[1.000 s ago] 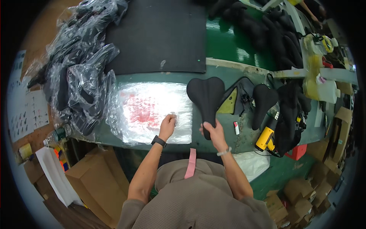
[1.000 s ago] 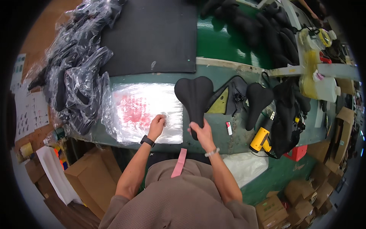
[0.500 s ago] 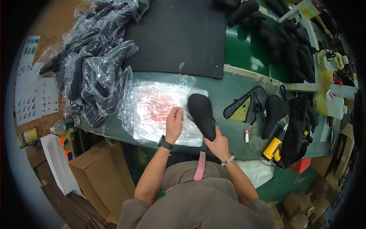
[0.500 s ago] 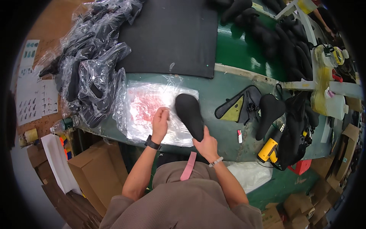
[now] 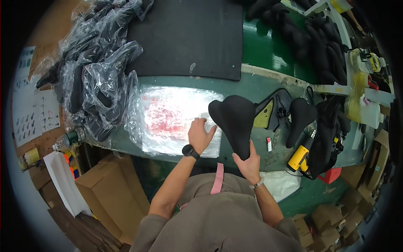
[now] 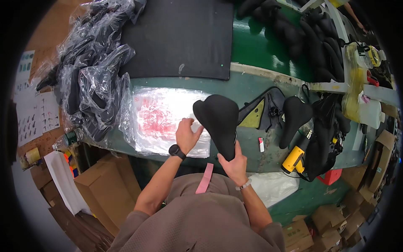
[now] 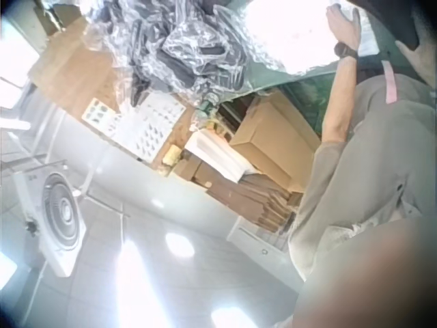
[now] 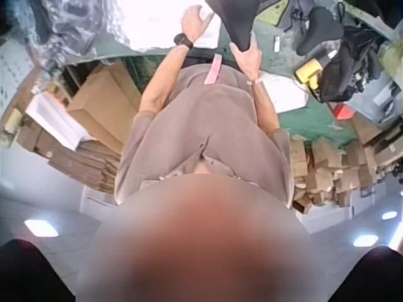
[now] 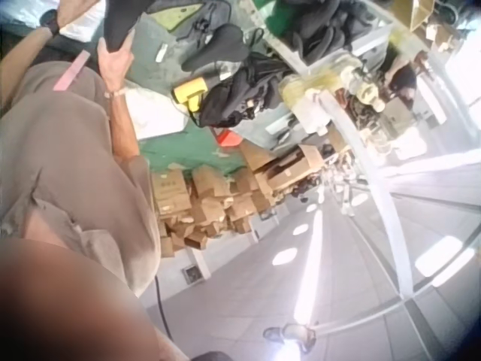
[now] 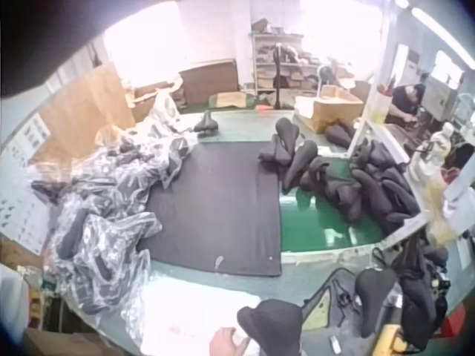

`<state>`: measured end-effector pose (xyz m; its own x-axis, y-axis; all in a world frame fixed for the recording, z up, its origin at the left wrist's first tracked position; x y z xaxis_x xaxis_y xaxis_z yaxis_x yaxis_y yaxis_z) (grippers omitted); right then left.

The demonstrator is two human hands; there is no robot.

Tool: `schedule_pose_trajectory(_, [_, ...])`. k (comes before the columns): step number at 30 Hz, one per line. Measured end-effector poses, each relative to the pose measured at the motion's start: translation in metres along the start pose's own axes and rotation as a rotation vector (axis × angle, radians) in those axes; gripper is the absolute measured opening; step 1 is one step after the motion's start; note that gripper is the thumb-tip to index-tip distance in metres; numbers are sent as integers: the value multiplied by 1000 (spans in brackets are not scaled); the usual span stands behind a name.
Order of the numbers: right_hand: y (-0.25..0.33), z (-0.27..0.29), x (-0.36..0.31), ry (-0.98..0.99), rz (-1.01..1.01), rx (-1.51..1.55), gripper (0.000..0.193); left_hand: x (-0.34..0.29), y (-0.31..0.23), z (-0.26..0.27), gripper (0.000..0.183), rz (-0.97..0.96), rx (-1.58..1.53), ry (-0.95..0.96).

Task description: The recorder is picking up individual bicycle seats and placing them into protective plastic bags at a manufacturing workbench.

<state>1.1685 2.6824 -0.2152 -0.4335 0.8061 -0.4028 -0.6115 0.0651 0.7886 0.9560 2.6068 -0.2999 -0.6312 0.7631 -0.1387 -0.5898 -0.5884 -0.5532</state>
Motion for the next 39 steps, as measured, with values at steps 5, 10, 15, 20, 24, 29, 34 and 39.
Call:
schedule_pose_trajectory(5, [-5, 1, 2, -94, -229, 427, 53, 5, 15, -27, 31, -50, 173, 165])
schedule_pose_trajectory(10, [-34, 17, 2, -132, -272, 459, 51, -4, 22, -37, 20, -150, 87, 199])
schedule_pose_trajectory(15, [-12, 12, -2, -133, 146, -34, 69, -11, 42, -48, 21, -25, -179, 151])
schedule_pose_trajectory(20, [-13, -48, 16, 154, 231, -284, 88, -8, 95, -48, 24, 278, -466, 194])
schedule_pose_trajectory(24, [-22, -58, 19, 184, 229, -494, 87, 5, 55, 29, 24, 416, -703, -296])
schedule_pose_trajectory(29, [-9, -64, 22, 304, 385, -365, 67, -45, -120, 65, 23, -733, -124, 133])
schedule_pose_trajectory(34, [20, -20, 36, 614, -418, 555, 37, -66, -44, 112, 6, -261, -9, -19])
schedule_pose_trajectory(39, [9, -55, 49, 226, -274, 765, 42, -98, -103, 90, 23, -297, -462, 219])
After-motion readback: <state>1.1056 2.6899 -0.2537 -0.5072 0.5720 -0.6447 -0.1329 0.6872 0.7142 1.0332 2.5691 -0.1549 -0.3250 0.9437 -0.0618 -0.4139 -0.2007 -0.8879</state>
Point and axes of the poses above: each hand's wrist, its own x-axis towards the middle knuckle, its own z-axis out of the back of the hand, y = z × x, the point moved 5 cm from there along x, towards the middle knuckle, and after that the axes turned 5 degrees about x, right-handed, at the moved point
